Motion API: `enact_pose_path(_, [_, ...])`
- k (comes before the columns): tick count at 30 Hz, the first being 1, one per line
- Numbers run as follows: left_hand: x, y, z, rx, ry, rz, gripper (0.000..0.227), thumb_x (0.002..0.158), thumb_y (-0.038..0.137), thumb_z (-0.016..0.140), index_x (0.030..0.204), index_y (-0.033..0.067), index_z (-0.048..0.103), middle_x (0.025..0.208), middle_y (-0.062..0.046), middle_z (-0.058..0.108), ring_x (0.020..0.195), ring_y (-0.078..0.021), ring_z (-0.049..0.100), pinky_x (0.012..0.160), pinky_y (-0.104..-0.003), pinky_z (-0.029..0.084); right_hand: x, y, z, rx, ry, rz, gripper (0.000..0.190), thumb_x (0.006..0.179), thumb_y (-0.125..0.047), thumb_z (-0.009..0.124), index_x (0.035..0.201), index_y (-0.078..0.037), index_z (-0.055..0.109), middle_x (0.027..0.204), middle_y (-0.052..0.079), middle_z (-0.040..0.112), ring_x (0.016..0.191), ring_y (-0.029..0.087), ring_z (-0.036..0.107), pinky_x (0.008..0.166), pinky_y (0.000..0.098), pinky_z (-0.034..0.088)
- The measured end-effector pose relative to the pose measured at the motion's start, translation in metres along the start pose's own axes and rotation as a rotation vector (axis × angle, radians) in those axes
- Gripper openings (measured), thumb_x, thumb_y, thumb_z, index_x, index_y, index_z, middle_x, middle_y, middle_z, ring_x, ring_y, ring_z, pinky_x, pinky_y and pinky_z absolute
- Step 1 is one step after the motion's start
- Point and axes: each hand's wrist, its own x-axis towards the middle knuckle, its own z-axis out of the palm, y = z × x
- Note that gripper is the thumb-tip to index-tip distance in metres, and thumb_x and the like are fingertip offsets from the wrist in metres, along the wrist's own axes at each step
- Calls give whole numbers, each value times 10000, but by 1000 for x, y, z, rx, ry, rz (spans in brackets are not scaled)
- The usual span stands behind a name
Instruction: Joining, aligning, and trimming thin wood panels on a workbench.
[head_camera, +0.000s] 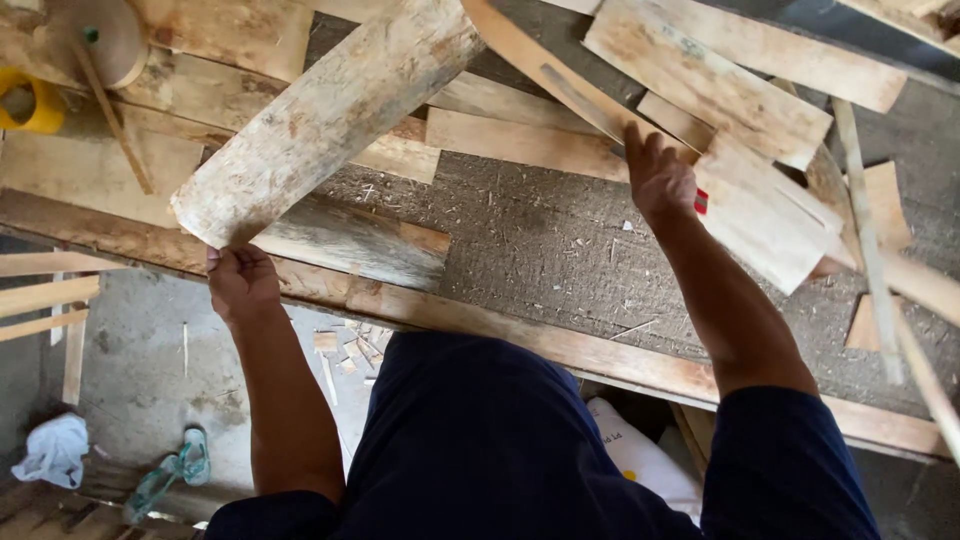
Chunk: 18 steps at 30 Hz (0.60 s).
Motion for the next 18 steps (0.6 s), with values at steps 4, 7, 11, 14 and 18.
enact_pose_path(4, [5, -10, 10, 39, -18, -8, 172, 1112, 54, 497, 1132, 69, 667, 1060, -97, 737, 922, -207, 695, 884, -365, 618, 14, 16, 19, -62, 61, 0, 814, 977, -85, 565, 1665, -114, 130, 1286, 217, 508, 931, 319, 630, 574, 385, 624])
enact_pose_path(7, [-3, -11, 23, 50, -55, -16, 183, 1109, 63, 485, 1136, 67, 667, 1083, -90, 741, 939, -202, 702, 893, -368, 618, 27, 29, 22, -6, 186, 37, 752, 1006, -136, 581, 1647, -140, 187, 1295, 204, 509, 934, 330, 639, 627, 427, 612])
enact_pose_path(11, [-3, -4, 19, 58, -42, 1, 197, 1100, 53, 480, 1119, 71, 675, 1064, -92, 742, 923, -207, 709, 874, -360, 617, 30, 43, 16, 37, 112, 93, 756, 1021, -62, 562, 1669, -237, 215, 1333, 200, 502, 917, 319, 647, 588, 387, 607])
enact_pose_path(14, [12, 14, -4, 88, -105, 31, 189, 1102, 25, 496, 1120, 63, 680, 1070, -100, 748, 925, -211, 704, 872, -355, 609, 28, 45, 24, 14, 169, 91, 803, 1006, -34, 580, 1687, -294, 243, 1374, 186, 496, 934, 291, 658, 574, 341, 607])
enact_pose_path(18, [-12, 21, 24, 45, -70, 71, 184, 1108, 66, 513, 1124, 35, 694, 1101, -117, 758, 979, -225, 721, 909, -364, 618, 21, 25, 9, 47, 118, -120, 856, 959, -582, 647, 1644, -272, 237, 1465, 185, 425, 1046, 303, 675, 688, 366, 630])
